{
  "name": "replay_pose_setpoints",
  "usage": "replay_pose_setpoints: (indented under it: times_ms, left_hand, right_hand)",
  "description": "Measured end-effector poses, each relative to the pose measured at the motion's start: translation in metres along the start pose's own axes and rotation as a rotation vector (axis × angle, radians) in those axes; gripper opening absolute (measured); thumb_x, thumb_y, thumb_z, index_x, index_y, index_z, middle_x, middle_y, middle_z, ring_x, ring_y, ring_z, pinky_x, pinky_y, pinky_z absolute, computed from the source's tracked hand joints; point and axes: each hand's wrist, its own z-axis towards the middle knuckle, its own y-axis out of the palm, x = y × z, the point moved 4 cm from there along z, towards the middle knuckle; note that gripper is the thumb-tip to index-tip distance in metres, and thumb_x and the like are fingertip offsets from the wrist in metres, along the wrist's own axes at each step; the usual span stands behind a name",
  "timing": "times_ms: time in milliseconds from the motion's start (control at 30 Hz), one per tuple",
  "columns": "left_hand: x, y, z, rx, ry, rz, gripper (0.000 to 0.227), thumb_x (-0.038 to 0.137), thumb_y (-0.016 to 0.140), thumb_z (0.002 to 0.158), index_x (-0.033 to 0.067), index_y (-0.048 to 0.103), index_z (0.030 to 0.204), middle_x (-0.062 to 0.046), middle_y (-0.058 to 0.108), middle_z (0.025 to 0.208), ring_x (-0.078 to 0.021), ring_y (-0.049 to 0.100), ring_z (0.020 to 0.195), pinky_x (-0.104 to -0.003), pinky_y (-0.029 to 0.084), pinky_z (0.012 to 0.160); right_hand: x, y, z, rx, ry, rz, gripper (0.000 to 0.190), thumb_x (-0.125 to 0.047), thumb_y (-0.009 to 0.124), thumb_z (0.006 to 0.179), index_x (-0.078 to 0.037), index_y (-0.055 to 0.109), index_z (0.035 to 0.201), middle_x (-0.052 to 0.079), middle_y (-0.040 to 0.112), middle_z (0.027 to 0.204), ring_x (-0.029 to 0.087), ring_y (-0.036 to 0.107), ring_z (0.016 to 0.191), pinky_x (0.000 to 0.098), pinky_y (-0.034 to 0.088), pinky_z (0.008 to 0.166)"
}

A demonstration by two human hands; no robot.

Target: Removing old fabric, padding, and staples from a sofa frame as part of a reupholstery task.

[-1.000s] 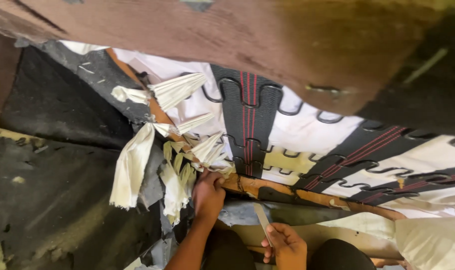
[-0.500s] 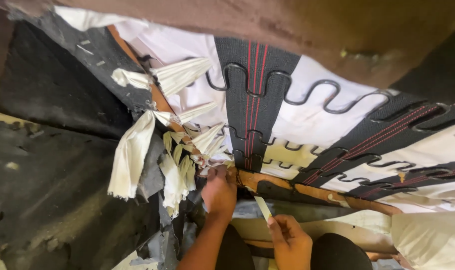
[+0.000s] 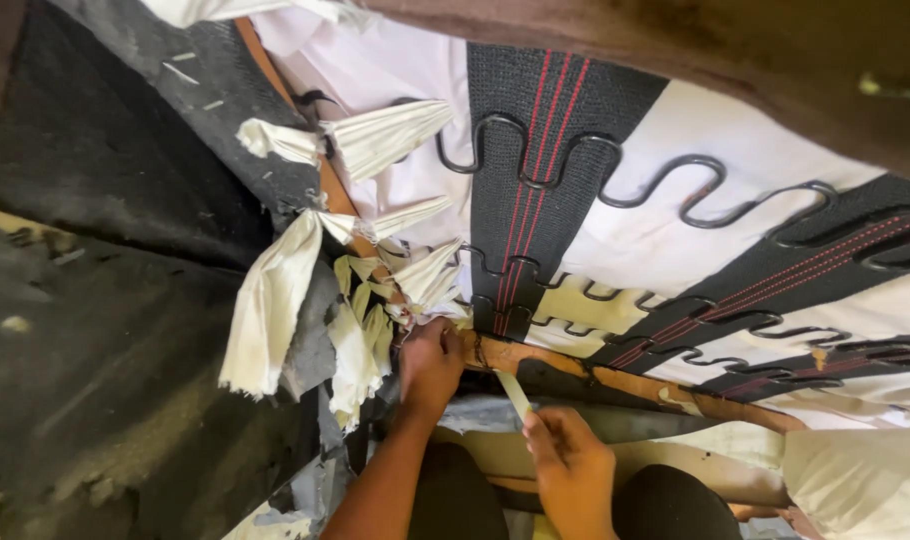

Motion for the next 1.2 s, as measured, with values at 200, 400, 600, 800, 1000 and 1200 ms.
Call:
replay_pose_setpoints:
  times_ms: [200, 400, 600, 800, 1000, 1200]
  left_hand:
    - [-0.001, 0.000, -0.004, 0.027, 0.055, 0.011, 0.008, 0.011, 0.063, 0.091, 0.0045, 0.065, 0.087, -0.020, 0.067, 0.079, -0.0421, 0.066, 0.076, -0.051, 0.052, 0.070]
    - [-0.009, -0.018, -0.016, 0.135, 0.109, -0.108, 0.007, 0.010, 0.063, 0.091, 0.0036, 0.065, 0.094, -0.021, 0.067, 0.089, -0.0422, 0.065, 0.081, -0.049, 0.052, 0.072]
    - [0.014, -0.057, -0.018, 0.068, 0.042, -0.088, 0.008, 0.012, 0.068, 0.088, 0.0052, 0.069, 0.093, -0.017, 0.071, 0.092, -0.0380, 0.069, 0.087, -0.044, 0.054, 0.077]
    - [0.013, -0.040, -0.013, 0.083, 0.045, -0.051, 0.015, 0.011, 0.067, 0.086, 0.0069, 0.073, 0.099, -0.019, 0.072, 0.104, -0.0409, 0.069, 0.093, -0.046, 0.056, 0.080]
    - [0.024, -0.035, -0.013, 0.052, -0.077, 0.008, 0.015, 0.017, 0.066, 0.090, 0.0073, 0.073, 0.099, -0.021, 0.070, 0.102, -0.0448, 0.067, 0.088, -0.051, 0.054, 0.075]
    - [0.004, -0.020, -0.010, 0.046, -0.124, -0.015, 0.012, 0.016, 0.063, 0.090, 0.0050, 0.069, 0.091, -0.020, 0.071, 0.098, -0.0449, 0.068, 0.087, -0.052, 0.054, 0.075]
  right_hand:
    - [-0.067, 0.027, 0.032, 0.019, -0.338, -0.383, 0.013, -0.017, 0.071, 0.089, -0.004, 0.073, 0.093, 0.012, 0.075, 0.079, 0.024, 0.073, 0.069, 0.0326, 0.055, 0.063]
    - [-0.094, 0.062, 0.041, -0.014, -0.885, -0.567, 0.005, -0.012, 0.071, 0.086, -0.007, 0.071, 0.087, 0.012, 0.070, 0.079, 0.035, 0.067, 0.074, 0.0449, 0.053, 0.066]
    - [-0.086, 0.059, 0.024, -0.017, -0.968, -0.610, 0.005, -0.010, 0.072, 0.083, -0.008, 0.070, 0.087, 0.011, 0.067, 0.082, 0.035, 0.066, 0.077, 0.0456, 0.053, 0.067]
    - [-0.070, 0.047, 0.019, 0.008, -0.906, -0.593, 0.008, -0.009, 0.074, 0.080, -0.007, 0.070, 0.086, 0.011, 0.069, 0.085, 0.035, 0.066, 0.077, 0.0445, 0.053, 0.067]
    - [-0.084, 0.058, 0.034, -0.026, -0.979, -0.597, 0.008, -0.010, 0.073, 0.080, -0.007, 0.070, 0.087, 0.010, 0.069, 0.085, 0.033, 0.066, 0.078, 0.0440, 0.053, 0.070]
    - [-0.076, 0.076, 0.048, -0.113, -1.063, -0.676, 0.005, -0.010, 0.071, 0.084, -0.006, 0.068, 0.084, 0.011, 0.065, 0.079, 0.033, 0.063, 0.075, 0.0445, 0.053, 0.068]
